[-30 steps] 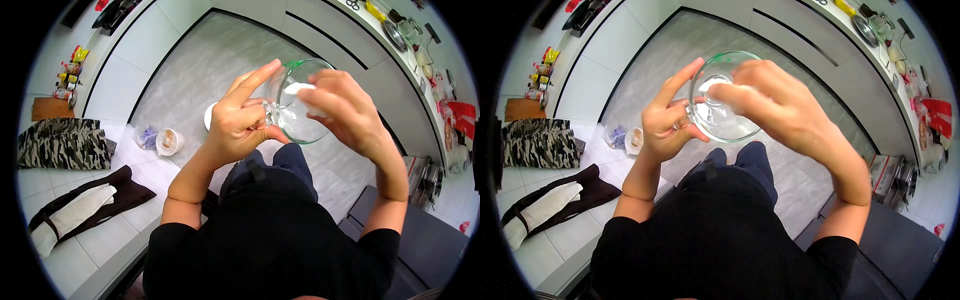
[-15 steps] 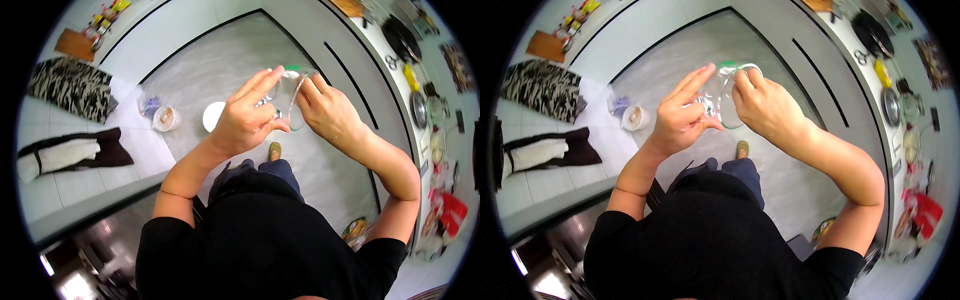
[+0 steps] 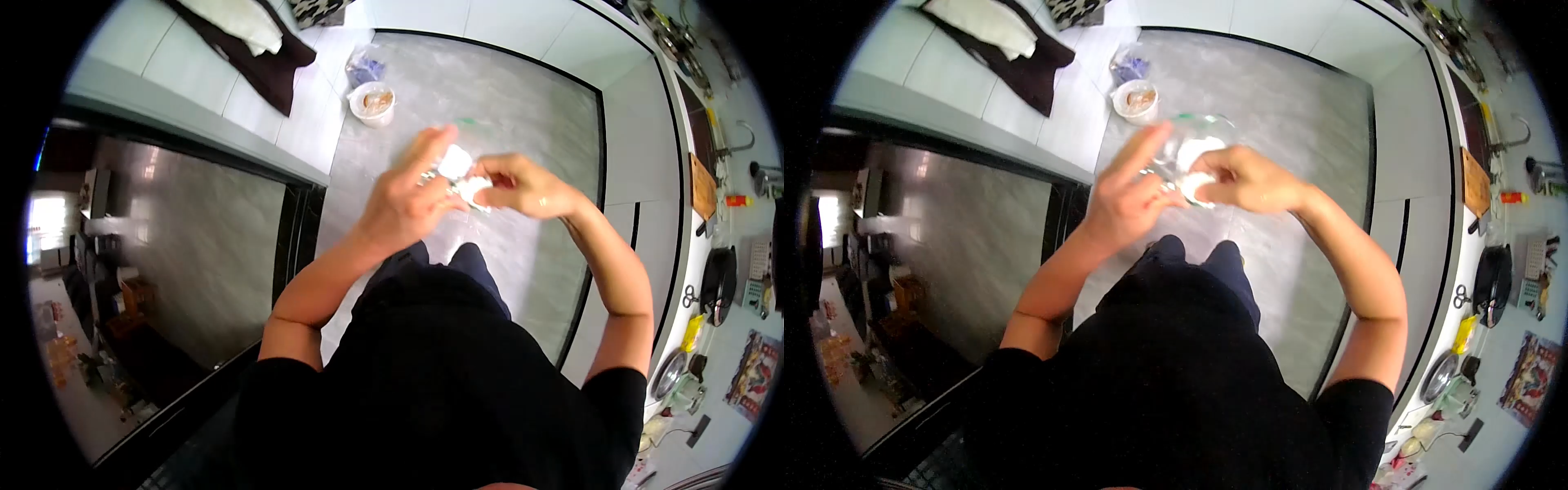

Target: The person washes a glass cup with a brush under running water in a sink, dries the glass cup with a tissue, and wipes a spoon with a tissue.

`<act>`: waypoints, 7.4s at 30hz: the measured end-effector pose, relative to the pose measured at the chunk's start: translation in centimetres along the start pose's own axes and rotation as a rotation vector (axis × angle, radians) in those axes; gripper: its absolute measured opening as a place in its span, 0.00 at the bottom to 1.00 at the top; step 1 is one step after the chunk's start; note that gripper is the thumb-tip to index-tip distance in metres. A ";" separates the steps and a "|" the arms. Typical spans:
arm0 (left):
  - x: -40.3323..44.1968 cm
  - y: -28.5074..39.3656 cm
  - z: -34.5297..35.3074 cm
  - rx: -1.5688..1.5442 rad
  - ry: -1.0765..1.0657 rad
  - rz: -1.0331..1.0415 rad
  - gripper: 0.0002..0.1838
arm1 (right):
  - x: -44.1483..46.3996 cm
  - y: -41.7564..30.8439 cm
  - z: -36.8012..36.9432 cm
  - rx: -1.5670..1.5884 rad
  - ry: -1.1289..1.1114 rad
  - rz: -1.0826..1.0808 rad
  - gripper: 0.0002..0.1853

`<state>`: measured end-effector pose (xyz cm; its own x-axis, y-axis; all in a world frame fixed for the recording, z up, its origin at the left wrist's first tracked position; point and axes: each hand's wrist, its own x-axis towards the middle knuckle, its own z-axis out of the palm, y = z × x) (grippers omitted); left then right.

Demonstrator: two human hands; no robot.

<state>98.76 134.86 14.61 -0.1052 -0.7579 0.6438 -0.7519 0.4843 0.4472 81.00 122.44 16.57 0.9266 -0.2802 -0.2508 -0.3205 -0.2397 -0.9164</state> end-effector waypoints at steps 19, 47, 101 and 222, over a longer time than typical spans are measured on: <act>-13.8 -17.6 -14.9 0.620 -0.111 -0.402 0.13 | 25.3 -6.6 22.1 -0.444 0.232 -1.011 0.15; -25.5 -18.5 -16.6 -0.418 1.305 -1.553 0.09 | 62.2 29.8 -6.0 0.169 0.807 0.766 0.18; -71.8 -114.3 -147.4 -0.505 1.075 -1.060 0.14 | 180.0 -72.9 92.6 0.624 -0.854 -0.062 0.66; -121.7 -313.4 -335.4 0.587 3.281 -0.828 0.23 | 465.9 -157.3 238.7 -1.040 -0.939 -1.347 0.11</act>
<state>565.51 221.96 4.33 -0.3250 0.7853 -0.5270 -0.3244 0.4309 0.8421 610.12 251.53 -30.57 0.3057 0.9514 -0.0361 0.9315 -0.3067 -0.1955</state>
